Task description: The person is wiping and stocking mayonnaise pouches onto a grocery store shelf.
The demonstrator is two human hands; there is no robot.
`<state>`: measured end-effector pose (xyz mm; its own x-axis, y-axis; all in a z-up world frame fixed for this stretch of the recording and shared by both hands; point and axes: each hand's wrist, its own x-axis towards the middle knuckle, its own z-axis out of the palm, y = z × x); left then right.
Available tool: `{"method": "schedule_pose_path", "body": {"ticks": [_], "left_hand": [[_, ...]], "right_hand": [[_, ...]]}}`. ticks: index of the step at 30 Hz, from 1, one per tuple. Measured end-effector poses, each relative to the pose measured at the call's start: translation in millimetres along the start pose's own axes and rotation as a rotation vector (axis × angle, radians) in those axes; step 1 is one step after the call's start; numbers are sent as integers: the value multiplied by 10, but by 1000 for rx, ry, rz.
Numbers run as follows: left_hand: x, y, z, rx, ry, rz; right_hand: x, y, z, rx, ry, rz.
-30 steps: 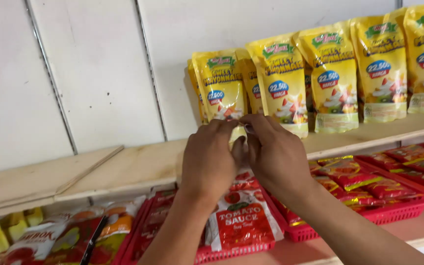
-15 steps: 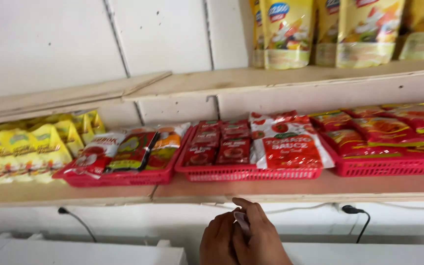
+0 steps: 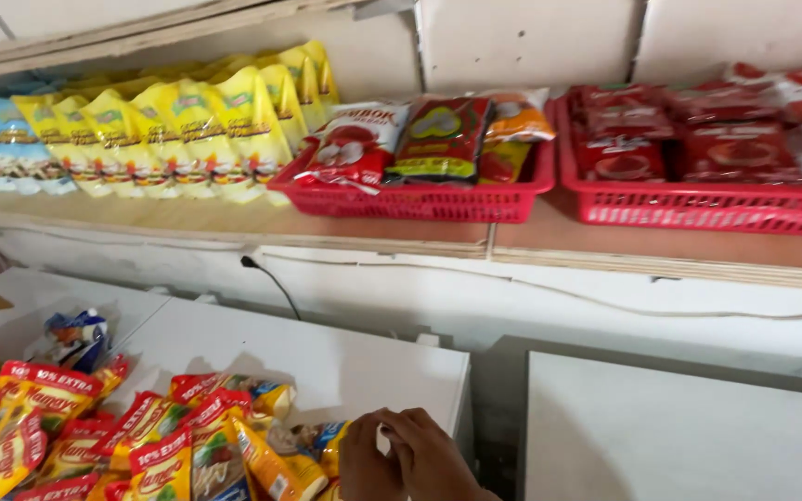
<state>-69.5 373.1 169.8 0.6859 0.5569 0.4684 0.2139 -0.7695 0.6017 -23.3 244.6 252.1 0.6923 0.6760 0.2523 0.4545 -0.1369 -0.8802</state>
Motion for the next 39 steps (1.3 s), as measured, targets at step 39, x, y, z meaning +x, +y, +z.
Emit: {"method": "schedule_pose_path", "body": {"ticks": [39], "left_hand": [[-131, -498, -663, -1656, -957, -576]], "right_hand": [[607, 26, 210, 1133, -144, 1069]]}}
